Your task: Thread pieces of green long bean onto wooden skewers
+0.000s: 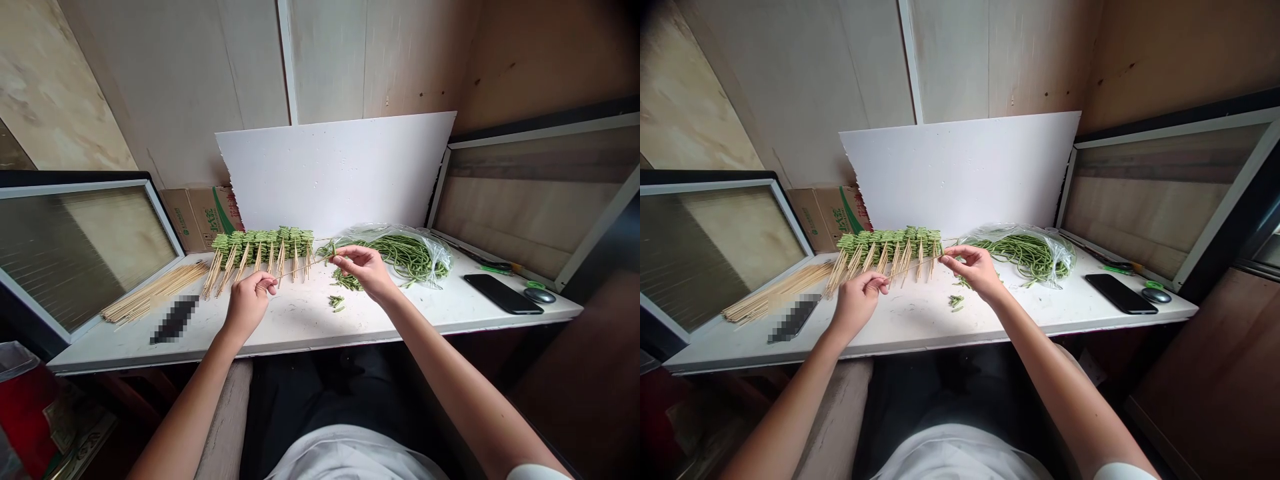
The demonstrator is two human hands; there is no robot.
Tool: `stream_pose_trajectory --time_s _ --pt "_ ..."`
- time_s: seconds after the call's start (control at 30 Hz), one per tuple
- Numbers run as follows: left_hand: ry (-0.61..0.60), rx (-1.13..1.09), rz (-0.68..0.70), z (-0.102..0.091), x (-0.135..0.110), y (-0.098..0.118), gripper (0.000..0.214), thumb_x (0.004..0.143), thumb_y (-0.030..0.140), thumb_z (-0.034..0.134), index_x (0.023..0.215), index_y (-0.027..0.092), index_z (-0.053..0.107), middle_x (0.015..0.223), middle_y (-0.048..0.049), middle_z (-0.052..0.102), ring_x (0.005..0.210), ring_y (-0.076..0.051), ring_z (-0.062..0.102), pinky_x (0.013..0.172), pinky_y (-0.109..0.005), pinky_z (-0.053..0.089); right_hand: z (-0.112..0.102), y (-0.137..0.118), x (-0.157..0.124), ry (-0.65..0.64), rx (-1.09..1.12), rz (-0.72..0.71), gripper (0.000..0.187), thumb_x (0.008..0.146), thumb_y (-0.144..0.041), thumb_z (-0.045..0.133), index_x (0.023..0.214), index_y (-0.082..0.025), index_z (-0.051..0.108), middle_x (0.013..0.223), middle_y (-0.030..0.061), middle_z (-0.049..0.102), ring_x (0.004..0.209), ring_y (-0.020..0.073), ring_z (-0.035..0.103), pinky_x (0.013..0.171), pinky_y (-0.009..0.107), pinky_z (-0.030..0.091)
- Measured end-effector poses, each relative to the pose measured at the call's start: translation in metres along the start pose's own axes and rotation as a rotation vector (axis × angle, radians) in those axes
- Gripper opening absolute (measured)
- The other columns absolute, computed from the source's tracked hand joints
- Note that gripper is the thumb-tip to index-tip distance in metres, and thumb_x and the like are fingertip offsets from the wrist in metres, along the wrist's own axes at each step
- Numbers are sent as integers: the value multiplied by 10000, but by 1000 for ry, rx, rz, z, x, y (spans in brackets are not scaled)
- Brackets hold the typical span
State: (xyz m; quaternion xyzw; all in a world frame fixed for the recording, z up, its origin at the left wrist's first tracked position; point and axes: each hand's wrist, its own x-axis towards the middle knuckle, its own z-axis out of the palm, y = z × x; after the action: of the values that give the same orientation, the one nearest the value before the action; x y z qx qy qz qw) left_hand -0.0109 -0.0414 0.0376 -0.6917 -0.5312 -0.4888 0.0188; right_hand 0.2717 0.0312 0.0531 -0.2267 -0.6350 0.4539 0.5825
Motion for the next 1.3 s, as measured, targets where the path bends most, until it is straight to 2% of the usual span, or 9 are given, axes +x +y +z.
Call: stream_pose_trajectory --time_s 0.27,0.53,0.83,1.07,1.3 --pt "-6 -34 27 -2 0 2 273 997 264 486 883 208 728 728 -9 750 710 -189 711 686 -279 505 0 -1 2 -1 75 -10 301 746 -439 914 959 -243 831 944 60 789 710 162 631 587 299 495" --pt "21 -31 -4 -3 0 -1 271 991 267 486 890 195 727 715 -8 743 599 -159 651 581 -252 448 -7 0 8 123 262 49 346 715 -427 944 997 -263 829 971 56 793 809 157 654 621 275 488" --pt "14 -10 20 -4 0 4 277 1000 273 491 892 203 735 710 -4 739 560 -154 621 595 -257 471 -3 -11 3 49 259 111 347 767 -512 888 977 -249 802 973 53 739 862 163 632 664 272 489" --pt "0 0 27 -2 -1 4 276 1009 266 496 901 204 742 731 -1 744 606 -157 642 647 -260 498 -3 -8 4 33 320 113 304 793 -487 879 947 -239 798 873 29 652 793 136 571 629 246 471" --pt "11 -8 27 -2 -2 3 269 1010 258 491 901 204 732 731 0 740 606 -156 642 647 -257 502 -2 -8 4 60 308 117 340 763 -512 889 930 -234 788 857 28 649 777 140 574 612 253 463"
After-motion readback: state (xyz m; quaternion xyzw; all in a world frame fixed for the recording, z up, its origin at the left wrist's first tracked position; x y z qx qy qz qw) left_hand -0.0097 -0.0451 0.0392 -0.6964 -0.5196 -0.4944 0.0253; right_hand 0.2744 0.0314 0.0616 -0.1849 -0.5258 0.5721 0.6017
